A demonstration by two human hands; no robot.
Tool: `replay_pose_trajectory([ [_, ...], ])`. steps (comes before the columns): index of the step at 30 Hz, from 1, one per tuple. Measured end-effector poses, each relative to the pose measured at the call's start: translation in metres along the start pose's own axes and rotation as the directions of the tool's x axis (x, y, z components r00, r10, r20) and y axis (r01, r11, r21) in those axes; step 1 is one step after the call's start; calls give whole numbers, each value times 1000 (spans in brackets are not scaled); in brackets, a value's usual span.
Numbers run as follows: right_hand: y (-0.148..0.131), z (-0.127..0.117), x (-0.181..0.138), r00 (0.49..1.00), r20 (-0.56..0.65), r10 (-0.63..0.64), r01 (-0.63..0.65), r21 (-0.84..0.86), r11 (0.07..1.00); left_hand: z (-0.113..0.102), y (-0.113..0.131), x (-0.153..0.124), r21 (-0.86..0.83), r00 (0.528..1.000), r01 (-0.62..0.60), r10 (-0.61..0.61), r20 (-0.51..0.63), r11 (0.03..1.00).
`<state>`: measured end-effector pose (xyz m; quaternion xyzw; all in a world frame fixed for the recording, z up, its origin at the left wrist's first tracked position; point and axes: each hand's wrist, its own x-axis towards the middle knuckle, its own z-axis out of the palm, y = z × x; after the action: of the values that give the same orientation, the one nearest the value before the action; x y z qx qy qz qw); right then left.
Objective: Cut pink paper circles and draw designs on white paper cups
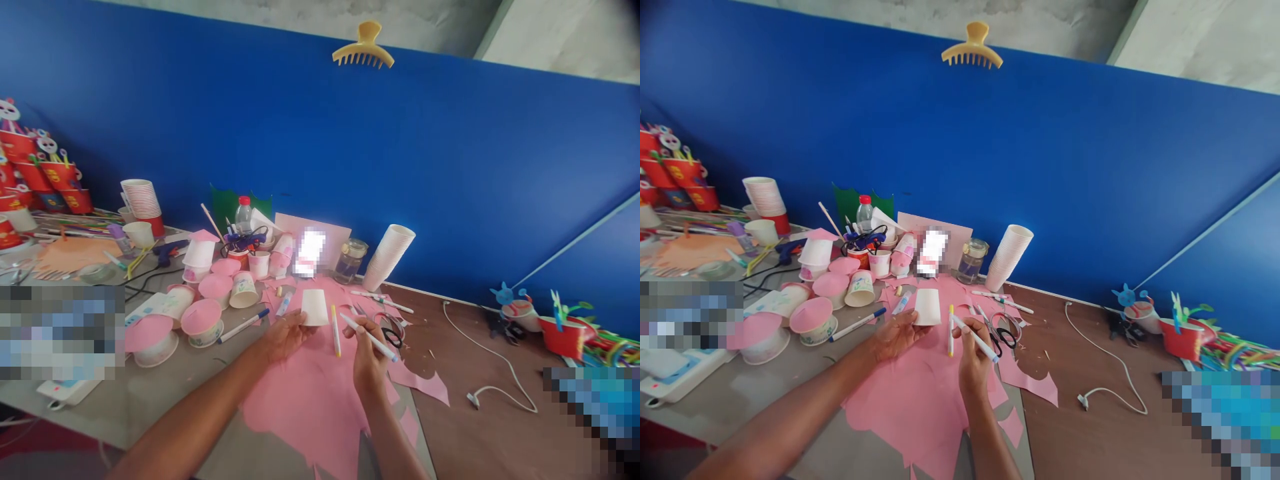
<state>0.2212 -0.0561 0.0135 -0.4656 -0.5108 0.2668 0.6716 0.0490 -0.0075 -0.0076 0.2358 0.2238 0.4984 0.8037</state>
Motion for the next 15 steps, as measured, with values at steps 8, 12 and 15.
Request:
replay_pose_trajectory([
  [8,-8,8,-13,943,273,-193,218,-65,974,7,0,-4,108,999,-27,23,41,994],
  [12,-5,11,-19,908,308,-285,326,-92,941,6,0,-3,121,999,-38,34,32,992],
  [15,-1,10,-16,943,174,-284,316,-190,930,4,0,-2,80,998,-53,54,-14,995],
])
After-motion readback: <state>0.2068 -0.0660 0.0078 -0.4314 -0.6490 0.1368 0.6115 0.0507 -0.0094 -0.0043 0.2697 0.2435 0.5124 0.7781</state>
